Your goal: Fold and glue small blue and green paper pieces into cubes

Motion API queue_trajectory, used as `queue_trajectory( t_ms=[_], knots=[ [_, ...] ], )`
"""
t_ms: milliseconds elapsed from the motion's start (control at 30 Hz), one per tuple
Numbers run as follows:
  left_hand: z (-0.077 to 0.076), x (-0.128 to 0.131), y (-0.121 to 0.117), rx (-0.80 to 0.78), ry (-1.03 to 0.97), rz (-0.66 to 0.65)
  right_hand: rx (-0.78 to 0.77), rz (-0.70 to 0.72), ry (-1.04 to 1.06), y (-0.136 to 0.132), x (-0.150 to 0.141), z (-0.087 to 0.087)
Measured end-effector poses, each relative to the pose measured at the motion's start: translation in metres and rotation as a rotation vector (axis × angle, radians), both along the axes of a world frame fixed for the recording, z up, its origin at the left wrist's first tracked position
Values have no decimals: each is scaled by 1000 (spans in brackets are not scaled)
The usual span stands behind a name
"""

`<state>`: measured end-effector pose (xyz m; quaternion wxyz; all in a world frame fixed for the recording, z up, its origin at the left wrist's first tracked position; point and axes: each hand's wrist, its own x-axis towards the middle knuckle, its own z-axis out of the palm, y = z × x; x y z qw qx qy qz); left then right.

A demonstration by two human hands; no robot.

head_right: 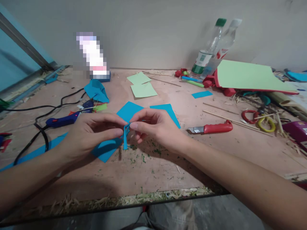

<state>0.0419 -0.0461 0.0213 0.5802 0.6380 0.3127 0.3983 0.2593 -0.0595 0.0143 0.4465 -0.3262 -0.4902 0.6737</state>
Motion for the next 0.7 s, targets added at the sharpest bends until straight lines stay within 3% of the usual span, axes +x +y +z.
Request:
queue_trajectory(
  t_ms=[133, 300, 467, 700],
  knots=[
    [-1, -2, -1, 19, 5, 5, -11, -44, -27, 3, 2, -3],
    [1, -1, -3, 139, 160, 132, -34, -56, -40, 2, 1, -4],
    [2, 0, -5, 221, 248, 153, -18, -71, -163, -2, -2, 0],
    [1, 0, -5, 219, 289, 190, 32, -70, -252, -3, -3, -1]
  ],
)
